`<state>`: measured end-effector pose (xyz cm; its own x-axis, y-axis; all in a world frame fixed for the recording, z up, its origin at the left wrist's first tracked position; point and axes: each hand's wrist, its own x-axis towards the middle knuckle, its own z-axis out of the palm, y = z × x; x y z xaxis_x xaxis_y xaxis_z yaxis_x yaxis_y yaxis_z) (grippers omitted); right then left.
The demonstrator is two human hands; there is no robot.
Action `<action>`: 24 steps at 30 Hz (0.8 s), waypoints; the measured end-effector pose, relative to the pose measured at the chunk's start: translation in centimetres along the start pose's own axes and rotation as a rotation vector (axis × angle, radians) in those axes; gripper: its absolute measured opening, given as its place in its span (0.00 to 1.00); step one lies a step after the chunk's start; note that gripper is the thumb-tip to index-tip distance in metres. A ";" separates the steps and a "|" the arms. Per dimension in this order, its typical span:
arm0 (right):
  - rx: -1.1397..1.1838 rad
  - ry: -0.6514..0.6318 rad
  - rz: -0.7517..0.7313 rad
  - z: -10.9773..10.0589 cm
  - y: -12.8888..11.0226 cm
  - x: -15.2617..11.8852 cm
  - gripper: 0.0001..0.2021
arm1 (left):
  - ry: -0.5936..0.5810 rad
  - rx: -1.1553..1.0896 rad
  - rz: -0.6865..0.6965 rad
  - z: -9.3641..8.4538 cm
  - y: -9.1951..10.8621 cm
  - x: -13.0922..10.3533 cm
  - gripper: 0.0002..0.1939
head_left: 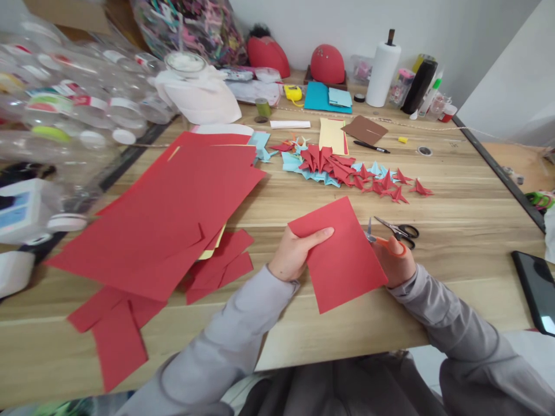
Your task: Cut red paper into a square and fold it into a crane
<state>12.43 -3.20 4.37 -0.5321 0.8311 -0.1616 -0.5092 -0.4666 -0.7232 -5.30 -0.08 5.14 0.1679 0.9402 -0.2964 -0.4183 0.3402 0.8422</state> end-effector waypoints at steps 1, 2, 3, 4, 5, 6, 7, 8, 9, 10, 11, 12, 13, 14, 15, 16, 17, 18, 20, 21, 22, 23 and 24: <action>-0.002 0.002 0.006 -0.1 0.0 0.0 0.25 | 0.002 0.013 0.010 -0.1 -0.1 0.0 0.18; -0.001 0.003 0.012 -0.1 0.0 0.0 0.26 | 0.007 0.025 0.024 -0.1 -0.1 0.1 0.18; 0.002 0.003 0.017 -0.2 0.0 0.0 0.27 | 0.011 0.035 0.037 -0.2 -0.2 0.1 0.18; 0.003 0.006 0.020 -0.3 -0.1 0.0 0.27 | 0.013 0.039 0.048 -0.2 -0.3 0.2 0.18; 0.001 0.011 0.017 -0.4 -0.1 0.0 0.28 | 0.012 0.035 0.056 -0.3 -0.4 0.2 0.17; -0.007 0.020 0.009 -0.4 -0.1 0.0 0.28 | 0.008 0.026 0.061 -0.3 -0.4 0.3 0.17; -0.018 0.029 -0.002 -0.4 0.0 0.0 0.28 | 0.004 0.016 0.062 -0.3 -0.5 0.3 0.17; -0.028 0.038 -0.014 -0.4 0.0 0.0 0.27 | 0.000 0.006 0.062 -0.2 -0.5 0.3 0.17; -0.033 0.043 -0.027 -0.4 0.0 0.0 0.26 | -0.003 -0.004 0.060 -0.2 -0.5 0.4 0.16; -0.032 0.043 -0.040 -0.3 0.1 0.1 0.25 | -0.004 -0.012 0.058 -0.2 -0.5 0.4 0.15; -0.026 0.043 -0.054 -0.2 0.2 0.1 0.25 | -0.003 -0.017 0.056 -0.1 -0.5 0.3 0.14; -0.021 0.042 -0.069 -0.2 0.2 0.1 0.25 | 0.001 -0.021 0.055 -0.1 -0.4 0.3 0.14; -0.020 0.044 -0.086 -0.1 0.3 0.1 0.25 | 0.005 -0.024 0.056 0.0 -0.4 0.3 0.13; -0.024 0.050 -0.102 0.0 0.4 0.1 0.25 | 0.010 -0.027 0.060 0.0 -0.4 0.3 0.13; -0.031 0.059 -0.114 0.0 0.5 0.2 0.26 | 0.014 -0.030 0.062 0.1 -0.4 0.3 0.13; -0.040 0.068 -0.127 0.0 0.5 0.2 0.27 | 0.016 -0.034 0.064 0.1 -0.4 0.2 0.13; -0.046 0.073 -0.139 0.0 0.6 0.2 0.27 | 0.016 -0.040 0.063 0.2 -0.3 0.2 0.13; -0.047 0.075 -0.150 0.0 0.7 0.2 0.27 | 0.018 -0.046 0.060 0.2 -0.3 0.2 0.14; -0.042 0.071 -0.170 -0.1 0.8 0.2 0.26 | 0.021 -0.059 0.049 0.3 -0.2 0.1 0.14; -0.040 0.070 -0.179 -0.1 0.8 0.2 0.26 | 0.023 -0.065 0.039 0.4 -0.2 0.1 0.15; -0.039 0.072 -0.184 -0.1 0.8 0.2 0.26 | 0.023 -0.072 0.028 0.4 -0.1 0.0 0.15; -0.040 0.076 -0.186 -0.1 0.8 0.2 0.26 | 0.024 -0.079 0.016 0.5 0.0 0.0 0.16; -0.042 0.081 -0.185 -0.1 0.7 0.3 0.26 | 0.026 -0.086 0.007 0.5 0.1 0.0 0.16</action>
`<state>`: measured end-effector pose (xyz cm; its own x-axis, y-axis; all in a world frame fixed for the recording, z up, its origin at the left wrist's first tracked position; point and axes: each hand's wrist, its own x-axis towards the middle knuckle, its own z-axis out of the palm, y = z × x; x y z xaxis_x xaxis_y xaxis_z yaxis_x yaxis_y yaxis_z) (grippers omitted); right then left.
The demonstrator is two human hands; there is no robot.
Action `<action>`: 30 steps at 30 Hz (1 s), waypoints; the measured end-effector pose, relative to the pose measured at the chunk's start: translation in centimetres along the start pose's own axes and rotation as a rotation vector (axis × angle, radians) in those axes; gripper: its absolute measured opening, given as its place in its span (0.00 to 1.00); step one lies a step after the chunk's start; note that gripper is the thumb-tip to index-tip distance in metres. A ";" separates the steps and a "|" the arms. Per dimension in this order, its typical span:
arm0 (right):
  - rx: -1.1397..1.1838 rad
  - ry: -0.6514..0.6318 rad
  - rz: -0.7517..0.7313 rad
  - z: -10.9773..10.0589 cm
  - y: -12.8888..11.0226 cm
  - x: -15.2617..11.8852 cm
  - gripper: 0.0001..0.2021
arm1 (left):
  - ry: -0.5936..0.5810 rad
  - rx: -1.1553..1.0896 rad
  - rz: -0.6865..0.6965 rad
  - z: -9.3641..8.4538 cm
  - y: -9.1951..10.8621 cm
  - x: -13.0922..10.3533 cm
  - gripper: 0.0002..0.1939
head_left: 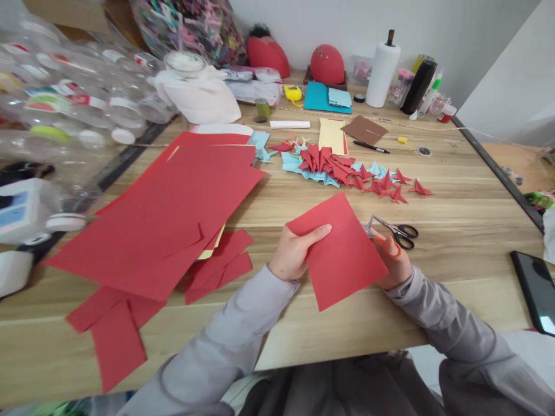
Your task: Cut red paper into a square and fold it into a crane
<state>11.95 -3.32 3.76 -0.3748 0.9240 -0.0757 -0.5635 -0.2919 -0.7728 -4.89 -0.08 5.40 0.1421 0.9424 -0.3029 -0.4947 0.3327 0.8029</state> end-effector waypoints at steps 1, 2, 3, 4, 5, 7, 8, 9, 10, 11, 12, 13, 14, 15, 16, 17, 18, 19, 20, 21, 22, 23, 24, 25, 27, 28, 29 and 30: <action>-0.002 0.002 0.007 0.1 -0.1 0.0 0.26 | 0.002 -0.005 -0.009 0.0 0.1 0.0 0.17; -0.002 -0.002 0.023 0.1 -0.2 0.1 0.26 | 0.003 -0.007 -0.017 0.0 0.1 0.0 0.17; 0.001 -0.013 0.043 0.2 -0.4 0.1 0.25 | 0.003 -0.004 -0.024 -0.1 0.1 0.1 0.18; 0.004 -0.027 0.065 0.3 -0.5 0.1 0.25 | 0.000 0.002 -0.032 -0.1 0.1 0.2 0.18; 0.005 -0.042 0.085 0.4 -0.7 0.1 0.25 | -0.006 0.007 -0.045 -0.2 0.1 0.2 0.18; 0.003 -0.068 0.116 0.5 -0.8 0.2 0.26 | -0.031 0.010 -0.084 -0.4 -0.1 0.4 0.18; -0.001 -0.076 0.125 0.5 -0.8 0.1 0.27 | -0.046 0.007 -0.107 -0.6 -0.2 0.5 0.18; -0.006 -0.077 0.129 0.4 -0.8 0.1 0.27 | -0.064 0.004 -0.133 -0.7 -0.4 0.6 0.18; -0.011 -0.074 0.128 0.3 -0.7 0.1 0.28 | -0.079 0.003 -0.156 -0.8 -0.5 0.7 0.18; -0.017 -0.067 0.122 0.2 -0.7 0.1 0.28 | -0.090 0.002 -0.172 -0.8 -0.6 0.8 0.18; -0.024 -0.055 0.117 0.0 -0.6 0.1 0.28 | -0.097 0.000 -0.181 -0.9 -0.7 0.8 0.18; -0.031 -0.044 0.115 -0.2 -0.5 0.0 0.28 | -0.100 -0.005 -0.179 -0.9 -0.8 0.8 0.17; -0.037 -0.040 0.119 -0.4 -0.4 0.0 0.29 | -0.099 -0.015 -0.171 -0.9 -0.8 0.8 0.17; -0.042 -0.041 0.126 -0.6 -0.3 0.0 0.29 | -0.095 -0.028 -0.161 -0.9 -0.8 0.8 0.16; -0.046 -0.048 0.135 -0.7 -0.2 0.0 0.29 | -0.087 -0.042 -0.151 -0.9 -0.8 0.8 0.15; -0.048 -0.060 0.142 -0.9 -0.1 -0.1 0.29 | -0.074 -0.053 -0.142 -0.9 -0.7 0.8 0.14; -0.047 -0.076 0.143 -1.0 -0.1 -0.1 0.29 | -0.058 -0.060 -0.135 -0.8 -0.6 0.8 0.14; -0.046 -0.093 0.141 -1.1 0.0 -0.1 0.29 | -0.041 -0.061 -0.131 -0.8 -0.5 0.8 0.13; -0.047 -0.106 0.143 -1.1 0.0 -0.1 0.29 | -0.029 -0.058 -0.132 -0.7 -0.4 0.8 0.13; -0.049 -0.113 0.147 -1.2 0.0 -0.1 0.29 | -0.020 -0.054 -0.135 -0.7 -0.2 0.8 0.14; -0.053 -0.114 0.155 -1.2 0.0 -0.1 0.30 | -0.021 -0.051 -0.145 -0.7 -0.1 0.8 0.14; -0.056 -0.109 0.164 -1.2 0.0 -0.1 0.30 | -0.026 -0.050 -0.160 -0.7 0.0 0.8 0.15; -0.058 -0.104 0.171 -1.2 0.0 -0.1 0.30 | -0.033 -0.050 -0.177 -0.8 0.2 0.7 0.15; -0.057 -0.101 0.174 -1.3 0.0 -0.1 0.30 | -0.040 -0.050 -0.192 -0.8 0.3 0.7 0.16; -0.052 -0.109 0.172 -1.3 0.0 -0.2 0.29 | -0.055 -0.050 -0.206 -1.0 0.4 0.7 0.16; -0.052 -0.114 0.173 -1.4 0.0 -0.2 0.29 | -0.064 -0.046 -0.207 -1.0 0.5 0.7 0.16; -0.052 -0.116 0.176 -1.4 0.0 -0.2 0.29 | -0.073 -0.038 -0.205 -1.1 0.5 0.7 0.15; -0.052 -0.111 0.182 -1.4 0.0 -0.2 0.29 | -0.080 -0.026 -0.200 -1.1 0.5 0.7 0.15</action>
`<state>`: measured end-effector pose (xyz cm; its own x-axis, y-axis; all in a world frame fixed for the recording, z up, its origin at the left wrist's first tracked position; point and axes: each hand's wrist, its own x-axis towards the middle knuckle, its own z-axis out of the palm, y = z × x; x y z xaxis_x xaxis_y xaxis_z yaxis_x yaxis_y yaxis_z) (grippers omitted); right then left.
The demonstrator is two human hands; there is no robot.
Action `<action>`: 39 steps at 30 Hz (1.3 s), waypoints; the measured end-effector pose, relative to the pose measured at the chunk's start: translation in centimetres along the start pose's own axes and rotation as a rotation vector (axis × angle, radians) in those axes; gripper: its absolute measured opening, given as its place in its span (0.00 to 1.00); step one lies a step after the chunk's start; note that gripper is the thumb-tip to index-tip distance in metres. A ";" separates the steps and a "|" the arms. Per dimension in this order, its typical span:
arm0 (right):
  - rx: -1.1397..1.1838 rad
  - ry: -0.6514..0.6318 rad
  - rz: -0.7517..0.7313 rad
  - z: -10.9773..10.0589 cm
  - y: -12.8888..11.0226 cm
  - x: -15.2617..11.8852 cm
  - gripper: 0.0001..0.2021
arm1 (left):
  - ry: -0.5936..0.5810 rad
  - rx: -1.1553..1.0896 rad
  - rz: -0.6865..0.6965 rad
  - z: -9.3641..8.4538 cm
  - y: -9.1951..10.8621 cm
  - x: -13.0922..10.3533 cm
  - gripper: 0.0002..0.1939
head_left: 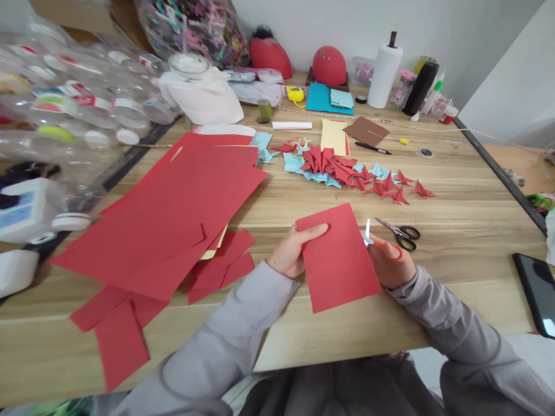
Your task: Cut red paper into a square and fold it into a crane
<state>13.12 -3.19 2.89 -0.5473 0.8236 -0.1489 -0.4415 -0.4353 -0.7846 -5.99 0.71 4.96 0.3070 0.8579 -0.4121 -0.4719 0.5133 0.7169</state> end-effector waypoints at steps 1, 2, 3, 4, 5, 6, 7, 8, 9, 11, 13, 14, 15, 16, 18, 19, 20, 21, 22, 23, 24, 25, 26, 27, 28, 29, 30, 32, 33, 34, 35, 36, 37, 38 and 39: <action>0.003 0.007 0.003 0.0 0.0 0.0 0.29 | -0.004 0.014 0.005 0.0 0.0 0.0 0.15; 0.010 0.013 0.003 0.0 0.0 0.0 0.28 | -0.005 0.027 0.010 0.0 -0.1 0.0 0.14; 0.021 0.015 -0.002 0.0 0.0 0.0 0.28 | -0.003 0.037 0.018 0.0 -0.2 0.0 0.14; 0.037 0.008 -0.010 0.0 0.0 0.0 0.27 | 0.002 0.043 0.028 0.1 -0.3 0.0 0.14; 0.057 -0.006 -0.016 0.1 0.0 0.0 0.26 | 0.008 0.046 0.040 0.2 -0.3 0.0 0.14; 0.083 -0.026 -0.018 0.1 0.0 0.1 0.26 | 0.016 0.047 0.052 0.2 -0.4 -0.1 0.14; 0.111 -0.051 -0.011 0.2 -0.1 0.1 0.26 | 0.025 0.049 0.063 0.3 -0.4 -0.1 0.14; 0.140 -0.076 0.005 0.2 -0.1 0.1 0.27 | 0.033 0.052 0.074 0.3 -0.5 -0.1 0.14; 0.168 -0.098 0.025 0.2 -0.1 0.1 0.27 | 0.039 0.057 0.083 0.4 -0.5 -0.2 0.13; 0.217 -0.129 0.063 0.1 -0.2 0.1 0.28 | 0.040 0.076 0.097 0.4 -0.5 -0.2 0.13; 0.257 -0.156 0.093 0.0 -0.3 0.1 0.28 | 0.031 0.106 0.108 0.3 -0.5 -0.3 0.13; 0.271 -0.165 0.105 -0.1 -0.3 0.1 0.28 | 0.024 0.120 0.112 0.2 -0.5 -0.3 0.13; 0.276 -0.165 0.116 -0.1 -0.4 0.1 0.28 | 0.018 0.130 0.114 0.2 -0.5 -0.3 0.13; 0.270 -0.156 0.123 -0.2 -0.4 0.1 0.27 | 0.013 0.136 0.117 0.1 -0.5 -0.3 0.13; 0.228 -0.114 0.112 -0.1 -0.4 0.1 0.27 | 0.014 0.133 0.128 0.1 -0.6 -0.3 0.12; 0.201 -0.092 0.096 0.0 -0.4 0.1 0.27 | 0.020 0.127 0.133 0.1 -0.6 -0.2 0.12; 0.178 -0.074 0.077 0.1 -0.3 0.1 0.27 | 0.028 0.121 0.135 0.2 -0.6 -0.2 0.12; 0.162 -0.060 0.058 0.3 -0.3 0.2 0.27 | 0.038 0.114 0.136 0.2 -0.7 -0.2 0.13; 0.153 -0.049 0.041 0.5 -0.3 0.2 0.27 | 0.047 0.109 0.136 0.3 -0.7 -0.2 0.13; 0.148 -0.035 0.029 0.7 -0.3 0.2 0.27 | 0.055 0.106 0.135 0.3 -0.7 -0.2 0.13; 0.143 -0.019 0.019 0.9 -0.4 0.2 0.26 | 0.062 0.105 0.135 0.4 -0.7 -0.2 0.13; 0.137 -0.005 0.010 1.1 -0.4 0.2 0.26 | 0.067 0.106 0.136 0.4 -0.6 -0.2 0.13; 0.128 0.009 0.002 1.2 -0.4 0.2 0.26 | 0.070 0.107 0.138 0.5 -0.6 -0.3 0.13; 0.118 0.019 -0.007 1.4 -0.5 0.2 0.26 | 0.074 0.107 0.140 0.5 -0.6 -0.3 0.13; 0.108 0.028 -0.018 1.5 -0.5 0.2 0.26 | 0.079 0.105 0.142 0.6 -0.6 -0.3 0.12; 0.099 0.032 -0.033 1.6 -0.5 0.2 0.26 | 0.086 0.099 0.145 0.6 -0.6 -0.3 0.12; 0.092 0.033 -0.051 1.7 -0.5 0.2 0.25 | 0.093 0.091 0.146 0.7 -0.6 -0.3 0.12; 0.086 0.034 -0.086 1.9 -0.5 0.3 0.24 | 0.103 0.073 0.144 0.8 -0.5 -0.3 0.12; 0.087 0.035 -0.101 2.0 -0.5 0.3 0.24 | 0.104 0.066 0.142 0.8 -0.5 -0.3 0.12; 0.088 0.038 -0.112 2.0 -0.5 0.3 0.23 | 0.104 0.061 0.139 0.9 -0.5 -0.4 0.12; 0.087 0.045 -0.118 2.1 -0.4 0.3 0.23 | 0.103 0.058 0.138 0.9 -0.5 -0.4 0.12; 0.085 0.054 -0.121 2.2 -0.4 0.3 0.23 | 0.105 0.056 0.137 0.9 -0.5 -0.4 0.12; 0.080 0.066 -0.124 2.3 -0.4 0.3 0.24 | 0.107 0.054 0.137 1.0 -0.5 -0.4 0.13; 0.074 0.078 -0.127 2.3 -0.4 0.3 0.24 | 0.111 0.051 0.136 1.0 -0.5 -0.4 0.13; 0.068 0.091 -0.131 2.4 -0.4 0.3 0.25 | 0.114 0.048 0.135 1.0 -0.5 -0.4 0.13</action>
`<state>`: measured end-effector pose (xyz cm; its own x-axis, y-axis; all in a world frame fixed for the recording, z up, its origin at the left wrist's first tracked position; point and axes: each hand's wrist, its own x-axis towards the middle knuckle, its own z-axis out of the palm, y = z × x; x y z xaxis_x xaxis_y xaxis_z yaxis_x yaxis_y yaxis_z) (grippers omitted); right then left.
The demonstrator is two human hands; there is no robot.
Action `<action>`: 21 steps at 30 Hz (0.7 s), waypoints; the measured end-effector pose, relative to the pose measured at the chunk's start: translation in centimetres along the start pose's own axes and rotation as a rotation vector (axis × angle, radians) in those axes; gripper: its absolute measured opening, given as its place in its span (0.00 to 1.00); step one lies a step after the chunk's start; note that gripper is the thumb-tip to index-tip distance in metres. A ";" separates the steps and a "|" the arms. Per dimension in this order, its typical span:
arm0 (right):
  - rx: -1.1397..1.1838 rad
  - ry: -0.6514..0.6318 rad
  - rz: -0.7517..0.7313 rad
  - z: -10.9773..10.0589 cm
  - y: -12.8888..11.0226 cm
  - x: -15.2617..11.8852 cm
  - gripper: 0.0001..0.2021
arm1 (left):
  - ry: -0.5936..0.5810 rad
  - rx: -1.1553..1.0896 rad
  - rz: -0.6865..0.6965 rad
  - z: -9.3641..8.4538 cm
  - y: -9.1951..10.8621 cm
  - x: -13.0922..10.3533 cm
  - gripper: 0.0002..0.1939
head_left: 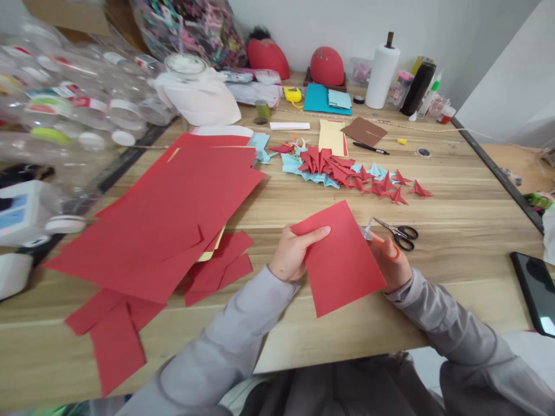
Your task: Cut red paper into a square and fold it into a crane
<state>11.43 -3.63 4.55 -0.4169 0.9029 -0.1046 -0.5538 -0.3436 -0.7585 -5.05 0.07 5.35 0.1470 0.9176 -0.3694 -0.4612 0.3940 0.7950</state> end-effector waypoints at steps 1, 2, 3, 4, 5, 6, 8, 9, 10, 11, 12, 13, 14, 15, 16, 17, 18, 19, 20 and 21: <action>-0.006 0.011 -0.005 0.0 0.0 0.0 0.25 | 0.002 -0.003 -0.001 0.0 0.0 0.0 0.13; -0.010 0.019 -0.008 0.0 0.0 0.0 0.26 | 0.003 -0.006 -0.001 0.0 0.0 0.0 0.14; -0.012 0.024 -0.008 -0.1 0.1 0.0 0.26 | 0.004 -0.009 -0.001 0.0 0.0 0.0 0.14; -0.012 0.025 -0.002 -0.2 0.1 0.0 0.27 | 0.004 -0.009 -0.002 -0.1 0.1 0.1 0.14; -0.008 0.021 0.008 -0.3 0.1 0.0 0.28 | 0.002 -0.007 -0.005 -0.1 0.1 0.1 0.13; -0.002 0.015 0.021 -0.4 0.1 0.0 0.28 | -0.002 -0.003 -0.012 -0.1 0.2 0.1 0.13; 0.014 -0.013 0.053 -0.6 0.0 0.0 0.28 | -0.019 0.004 -0.028 -0.2 0.3 0.0 0.13; 0.021 -0.032 0.068 -0.7 0.0 0.0 0.28 | -0.033 0.009 -0.037 -0.3 0.3 0.0 0.12; 0.025 -0.048 0.079 -0.8 0.0 0.0 0.28 | -0.049 0.013 -0.045 -0.3 0.3 0.0 0.12; 0.028 -0.061 0.088 -0.8 0.0 0.0 0.28 | -0.066 0.017 -0.051 -0.3 0.2 -0.1 0.13; 0.033 -0.068 0.093 -0.8 -0.1 0.0 0.28 | -0.080 0.021 -0.054 -0.3 0.1 -0.1 0.13; 0.037 -0.068 0.096 -0.7 -0.1 0.0 0.28 | -0.092 0.025 -0.054 -0.2 0.0 -0.2 0.13; 0.040 -0.062 0.098 -0.7 -0.1 0.0 0.27 | -0.100 0.027 -0.051 -0.2 -0.1 -0.2 0.13; 0.043 -0.057 0.098 -0.6 -0.2 0.0 0.26 | -0.104 0.027 -0.044 -0.2 -0.2 -0.2 0.13; 0.046 -0.054 0.101 -0.6 -0.2 0.0 0.25 | -0.108 0.027 -0.038 -0.2 -0.3 -0.2 0.13; 0.051 -0.053 0.104 -0.6 -0.2 0.0 0.24 | -0.109 0.028 -0.032 -0.2 -0.4 -0.2 0.13; 0.056 -0.053 0.104 -0.6 -0.2 0.0 0.24 | -0.106 0.032 -0.029 -0.2 -0.4 -0.2 0.13; 0.062 -0.057 0.102 -0.6 -0.2 0.0 0.24 | -0.099 0.035 -0.026 -0.2 -0.4 -0.2 0.13; 0.068 -0.059 0.096 -0.7 -0.1 -0.1 0.24 | -0.089 0.036 -0.024 -0.1 -0.4 -0.2 0.13; 0.072 -0.058 0.086 -0.7 -0.1 -0.1 0.24 | -0.080 0.034 -0.023 -0.1 -0.3 -0.2 0.13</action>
<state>12.01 -3.49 4.13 -0.5053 0.8533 -0.1283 -0.5634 -0.4389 -0.7000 -5.04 -0.26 5.10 0.2275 0.9092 -0.3487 -0.4272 0.4149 0.8033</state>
